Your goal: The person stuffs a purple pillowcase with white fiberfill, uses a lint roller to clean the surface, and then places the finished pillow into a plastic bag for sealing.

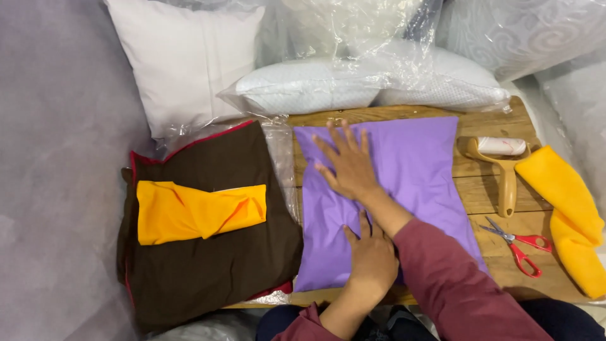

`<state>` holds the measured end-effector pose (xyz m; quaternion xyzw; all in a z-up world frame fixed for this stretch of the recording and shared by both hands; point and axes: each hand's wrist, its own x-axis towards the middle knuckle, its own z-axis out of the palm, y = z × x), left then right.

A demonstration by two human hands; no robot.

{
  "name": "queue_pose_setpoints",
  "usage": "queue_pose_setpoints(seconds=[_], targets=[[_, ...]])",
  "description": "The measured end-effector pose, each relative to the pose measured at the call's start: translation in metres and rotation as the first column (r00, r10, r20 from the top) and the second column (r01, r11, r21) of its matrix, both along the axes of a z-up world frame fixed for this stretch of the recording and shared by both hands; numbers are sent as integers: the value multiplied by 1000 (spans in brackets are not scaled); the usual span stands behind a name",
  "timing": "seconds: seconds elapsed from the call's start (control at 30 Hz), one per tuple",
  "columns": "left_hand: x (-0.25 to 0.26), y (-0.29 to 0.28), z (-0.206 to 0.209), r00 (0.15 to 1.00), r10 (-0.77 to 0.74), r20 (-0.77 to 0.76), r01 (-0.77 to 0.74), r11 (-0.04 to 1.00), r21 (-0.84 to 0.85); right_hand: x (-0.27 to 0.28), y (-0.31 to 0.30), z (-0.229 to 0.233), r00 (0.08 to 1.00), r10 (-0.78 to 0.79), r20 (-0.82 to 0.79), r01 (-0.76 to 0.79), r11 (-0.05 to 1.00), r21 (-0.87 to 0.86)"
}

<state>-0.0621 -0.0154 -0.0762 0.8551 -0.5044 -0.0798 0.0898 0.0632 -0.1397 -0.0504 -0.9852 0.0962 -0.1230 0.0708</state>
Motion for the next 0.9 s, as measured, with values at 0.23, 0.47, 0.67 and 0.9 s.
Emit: queue_pose_setpoints(seconds=[0.23,0.47,0.67,0.9], targets=[[4,-1,-2,999,-33,-28,34,997,63,-21,-20,-19,946,189,-262,-135,968,211],[10,-3,9,987,-11,-161,14,1000,15,-83,-110,-59,949,-277,-152,302,937,175],[46,15,85,957,61,-284,-10,984,175,-114,-99,-1,956,-244,-165,288,893,347],[94,41,76,947,321,-26,-322,947,-16,-143,-28,-51,974,-65,-216,102,981,165]])
